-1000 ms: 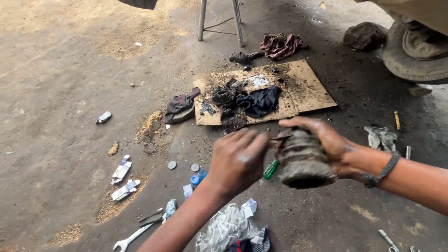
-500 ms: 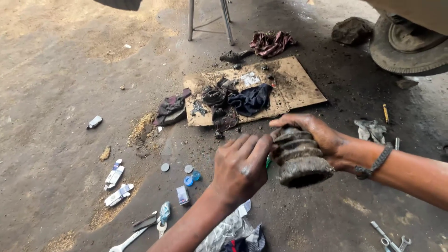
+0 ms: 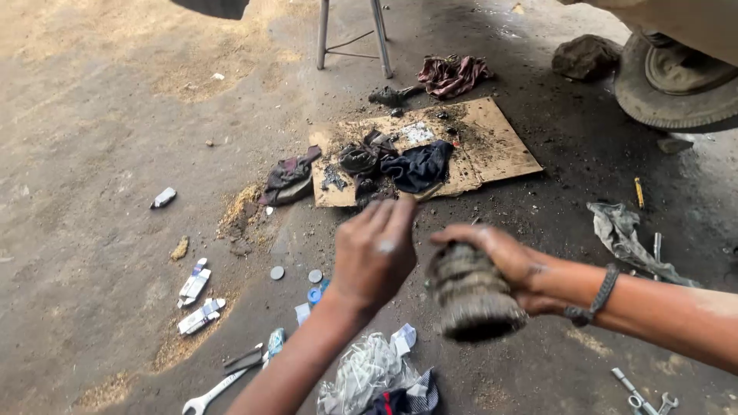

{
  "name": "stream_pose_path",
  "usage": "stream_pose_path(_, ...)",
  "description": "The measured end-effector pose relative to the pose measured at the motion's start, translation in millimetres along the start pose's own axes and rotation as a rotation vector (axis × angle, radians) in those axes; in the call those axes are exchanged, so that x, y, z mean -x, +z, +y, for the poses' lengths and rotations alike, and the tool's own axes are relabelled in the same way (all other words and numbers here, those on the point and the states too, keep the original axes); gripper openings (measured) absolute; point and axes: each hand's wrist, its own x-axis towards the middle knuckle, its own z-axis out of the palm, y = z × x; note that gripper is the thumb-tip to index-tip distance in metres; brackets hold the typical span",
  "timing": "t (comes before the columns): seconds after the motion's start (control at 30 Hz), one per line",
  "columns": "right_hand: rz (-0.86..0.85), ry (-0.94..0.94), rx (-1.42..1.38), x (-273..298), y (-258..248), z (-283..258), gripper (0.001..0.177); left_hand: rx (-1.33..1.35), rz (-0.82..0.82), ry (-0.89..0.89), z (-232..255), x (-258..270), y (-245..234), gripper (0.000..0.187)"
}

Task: The person is cleaning and inspecting a black rubber boot and related mechanical components on a workshop floor.

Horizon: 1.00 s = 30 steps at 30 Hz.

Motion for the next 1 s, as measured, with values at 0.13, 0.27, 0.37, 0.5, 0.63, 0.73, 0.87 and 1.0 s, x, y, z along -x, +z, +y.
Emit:
stream_pose_path(0.13, 0.013, -0.035, -0.107, -17, -30, -8, 0.038, 0.186, 0.059, 0.124, 10, -10, -19, 0.026)
stream_pose_path(0.27, 0.067, -0.043, -0.079, -8, -20, -9, 0.041, 0.191, -0.141, 0.268, 20, -10, -18, 0.035)
stream_pose_path(0.37, 0.098, -0.077, -0.036, -5, -19, -11, 0.038, 0.191, -0.148, 0.244, 22, -10, -10, 0.031)
stream_pose_path(0.5, 0.079, -0.135, -0.046, 0, -16, -17, 0.038, 0.379, 0.005, 0.047, 25, 5, 4, 0.019)
stream_pose_path(0.63, 0.08, -0.185, 0.012, -6, -20, -10, 0.039, 0.252, -0.064, 0.096, 27, -16, -12, 0.022)
stream_pose_path(0.73, 0.057, -0.239, 0.092, -16, -25, -5, 0.048, 0.159, -0.084, 0.284, 26, -22, -20, 0.033)
stream_pose_path(0.87, 0.076, -0.205, 0.125, -4, -23, -16, 0.061, -0.035, -0.048, 0.141, 1, 10, 14, 0.024)
stream_pose_path(1.0, 0.121, -0.177, 0.151, -4, -32, -8, 0.072, -0.183, -0.073, -0.217, -40, 20, -3, 0.028)
